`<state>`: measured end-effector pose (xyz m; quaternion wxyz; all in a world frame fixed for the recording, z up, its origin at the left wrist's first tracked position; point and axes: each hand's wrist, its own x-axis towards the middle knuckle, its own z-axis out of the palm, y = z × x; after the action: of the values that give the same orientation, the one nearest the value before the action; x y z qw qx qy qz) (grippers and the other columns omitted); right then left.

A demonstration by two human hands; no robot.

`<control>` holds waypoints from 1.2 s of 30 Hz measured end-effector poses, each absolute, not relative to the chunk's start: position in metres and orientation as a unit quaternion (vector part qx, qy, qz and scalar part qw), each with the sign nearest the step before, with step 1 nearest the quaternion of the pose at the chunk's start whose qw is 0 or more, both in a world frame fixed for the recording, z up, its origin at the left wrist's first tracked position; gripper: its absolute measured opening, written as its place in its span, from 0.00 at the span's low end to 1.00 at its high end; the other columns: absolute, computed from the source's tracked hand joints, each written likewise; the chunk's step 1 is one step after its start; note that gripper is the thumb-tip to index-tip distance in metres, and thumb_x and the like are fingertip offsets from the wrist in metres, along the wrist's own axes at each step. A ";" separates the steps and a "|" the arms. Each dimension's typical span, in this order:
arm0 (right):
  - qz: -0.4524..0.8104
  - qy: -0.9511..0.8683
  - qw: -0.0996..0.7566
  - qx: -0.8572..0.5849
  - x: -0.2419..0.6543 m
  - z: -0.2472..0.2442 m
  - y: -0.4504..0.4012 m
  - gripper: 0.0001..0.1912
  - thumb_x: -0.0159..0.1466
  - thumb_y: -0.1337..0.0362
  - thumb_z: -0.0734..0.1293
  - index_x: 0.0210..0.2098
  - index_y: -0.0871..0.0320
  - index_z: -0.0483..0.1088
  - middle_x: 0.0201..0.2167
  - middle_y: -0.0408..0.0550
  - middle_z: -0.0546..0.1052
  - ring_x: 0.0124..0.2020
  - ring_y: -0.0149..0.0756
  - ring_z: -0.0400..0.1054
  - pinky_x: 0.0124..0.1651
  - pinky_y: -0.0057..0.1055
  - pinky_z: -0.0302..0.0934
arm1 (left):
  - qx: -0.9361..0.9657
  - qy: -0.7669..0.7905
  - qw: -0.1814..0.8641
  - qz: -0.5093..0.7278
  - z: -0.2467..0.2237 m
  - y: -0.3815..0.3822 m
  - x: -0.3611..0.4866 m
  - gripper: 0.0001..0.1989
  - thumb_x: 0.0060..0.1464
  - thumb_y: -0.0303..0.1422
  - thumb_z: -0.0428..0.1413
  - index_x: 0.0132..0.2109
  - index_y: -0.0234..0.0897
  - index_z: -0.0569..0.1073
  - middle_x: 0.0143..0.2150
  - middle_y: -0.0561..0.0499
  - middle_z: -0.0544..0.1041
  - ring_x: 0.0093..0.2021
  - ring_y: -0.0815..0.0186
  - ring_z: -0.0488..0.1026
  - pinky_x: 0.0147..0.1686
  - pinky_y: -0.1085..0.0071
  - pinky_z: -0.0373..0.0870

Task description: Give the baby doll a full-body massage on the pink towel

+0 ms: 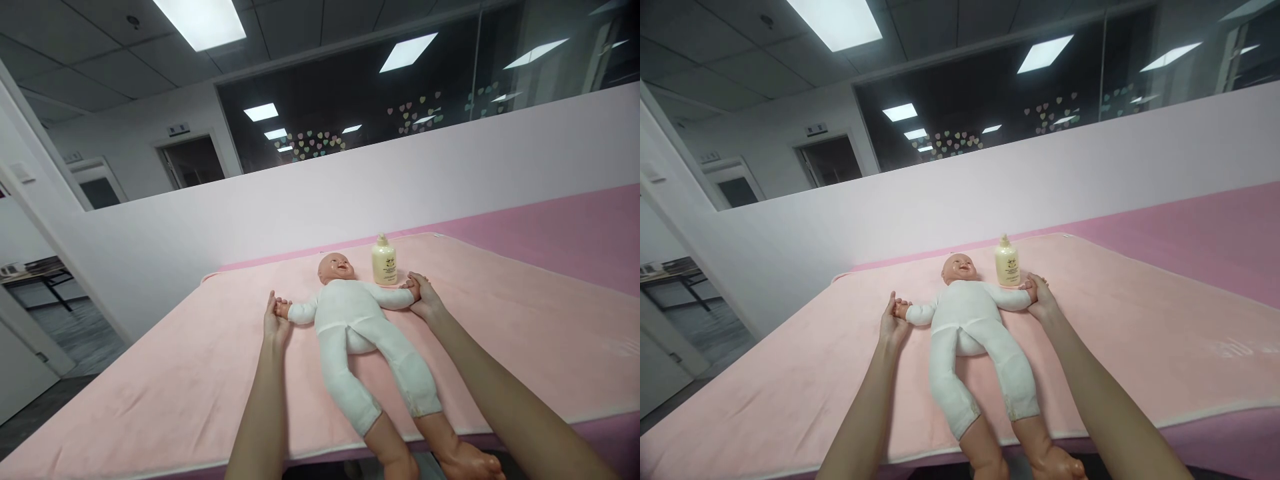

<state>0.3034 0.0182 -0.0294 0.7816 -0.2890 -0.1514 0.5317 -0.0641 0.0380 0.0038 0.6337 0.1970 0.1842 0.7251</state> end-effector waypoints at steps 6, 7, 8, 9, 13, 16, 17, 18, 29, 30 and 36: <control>0.564 -0.134 0.765 -0.281 0.303 -0.030 0.021 0.13 0.51 0.67 0.70 0.21 0.56 0.59 0.15 0.35 0.65 0.19 0.26 0.63 0.27 0.24 0.66 | 0.222 0.204 0.614 0.729 0.000 0.043 -0.064 0.08 0.55 0.26 0.53 0.42 0.37 0.69 0.25 0.57 0.67 0.25 0.75 0.67 0.32 0.76 0.69; 0.565 -0.138 0.765 -0.277 0.303 -0.030 0.022 0.13 0.51 0.67 0.70 0.21 0.56 0.59 0.15 0.35 0.64 0.19 0.26 0.63 0.27 0.24 0.67 | 0.227 0.209 0.608 0.732 -0.001 0.044 -0.064 0.09 0.55 0.24 0.53 0.43 0.38 0.68 0.26 0.57 0.67 0.26 0.75 0.68 0.33 0.75 0.70; 0.566 -0.143 0.764 -0.274 0.303 -0.030 0.023 0.14 0.52 0.67 0.71 0.21 0.56 0.59 0.15 0.35 0.64 0.19 0.26 0.63 0.28 0.24 0.67 | 0.231 0.214 0.603 0.733 -0.002 0.045 -0.064 0.10 0.54 0.23 0.52 0.43 0.38 0.68 0.26 0.56 0.68 0.27 0.75 0.69 0.33 0.75 0.70; 0.567 -0.145 0.763 -0.273 0.304 -0.031 0.024 0.14 0.52 0.66 0.70 0.21 0.56 0.59 0.15 0.35 0.64 0.19 0.26 0.62 0.27 0.24 0.67 | 0.233 0.221 0.600 0.732 -0.002 0.046 -0.063 0.11 0.54 0.22 0.52 0.44 0.39 0.67 0.27 0.56 0.68 0.27 0.74 0.69 0.34 0.75 0.70; 0.569 -0.130 0.762 -0.280 0.306 -0.033 0.028 0.13 0.56 0.67 0.67 0.21 0.57 0.59 0.16 0.36 0.64 0.19 0.25 0.62 0.27 0.23 0.67 | 0.230 0.241 0.598 0.729 -0.003 0.047 -0.062 0.16 0.53 0.19 0.51 0.47 0.40 0.64 0.28 0.56 0.68 0.29 0.74 0.70 0.36 0.73 0.71; 0.565 -0.125 0.761 -0.294 0.306 -0.034 0.029 0.12 0.59 0.69 0.64 0.20 0.57 0.60 0.17 0.38 0.64 0.20 0.25 0.62 0.28 0.22 0.67 | 0.227 0.246 0.597 0.729 -0.003 0.047 -0.062 0.19 0.52 0.18 0.50 0.49 0.40 0.63 0.29 0.55 0.68 0.30 0.74 0.70 0.40 0.69 0.72; 0.563 -0.124 0.760 -0.299 0.306 -0.033 0.029 0.12 0.60 0.70 0.63 0.20 0.57 0.60 0.17 0.39 0.65 0.20 0.25 0.62 0.28 0.22 0.67 | 0.226 0.248 0.599 0.727 -0.003 0.047 -0.062 0.20 0.52 0.18 0.50 0.50 0.40 0.62 0.30 0.55 0.69 0.30 0.74 0.70 0.41 0.68 0.72; 0.563 -0.123 0.759 -0.303 0.306 -0.032 0.029 0.13 0.60 0.71 0.63 0.20 0.58 0.60 0.17 0.39 0.65 0.20 0.25 0.62 0.28 0.22 0.67 | 0.226 0.250 0.600 0.725 -0.003 0.047 -0.062 0.21 0.52 0.17 0.50 0.50 0.40 0.62 0.30 0.55 0.69 0.31 0.74 0.71 0.42 0.67 0.72; 0.557 -0.116 0.772 -0.285 0.300 -0.026 0.020 0.10 0.59 0.76 0.62 0.24 0.58 0.61 0.22 0.41 0.69 0.24 0.26 0.67 0.29 0.22 0.69 | 0.182 0.249 0.620 0.721 0.000 0.044 -0.065 0.35 0.53 0.13 0.46 0.62 0.44 0.45 0.35 0.52 0.67 0.33 0.75 0.70 0.37 0.76 0.73; 0.556 -0.114 0.775 -0.278 0.300 -0.027 0.020 0.11 0.58 0.77 0.61 0.24 0.57 0.61 0.22 0.41 0.69 0.24 0.26 0.67 0.29 0.22 0.69 | 0.173 0.249 0.618 0.726 0.001 0.043 -0.064 0.38 0.53 0.13 0.46 0.63 0.46 0.40 0.36 0.52 0.67 0.33 0.75 0.70 0.36 0.75 0.73; 0.572 -0.113 0.784 -0.213 0.304 -0.027 0.017 0.09 0.55 0.77 0.59 0.25 0.57 0.60 0.27 0.44 0.71 0.32 0.32 0.70 0.37 0.32 0.71 | 0.132 0.252 0.610 0.740 0.003 0.043 -0.062 0.37 0.52 0.13 0.46 0.61 0.47 0.42 0.37 0.52 0.66 0.36 0.71 0.72 0.37 0.70 0.74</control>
<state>0.3037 0.0175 -0.0272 0.7839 -0.2131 -0.1132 0.5721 -0.0621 0.0432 0.0034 0.6099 0.1324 0.2517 0.7397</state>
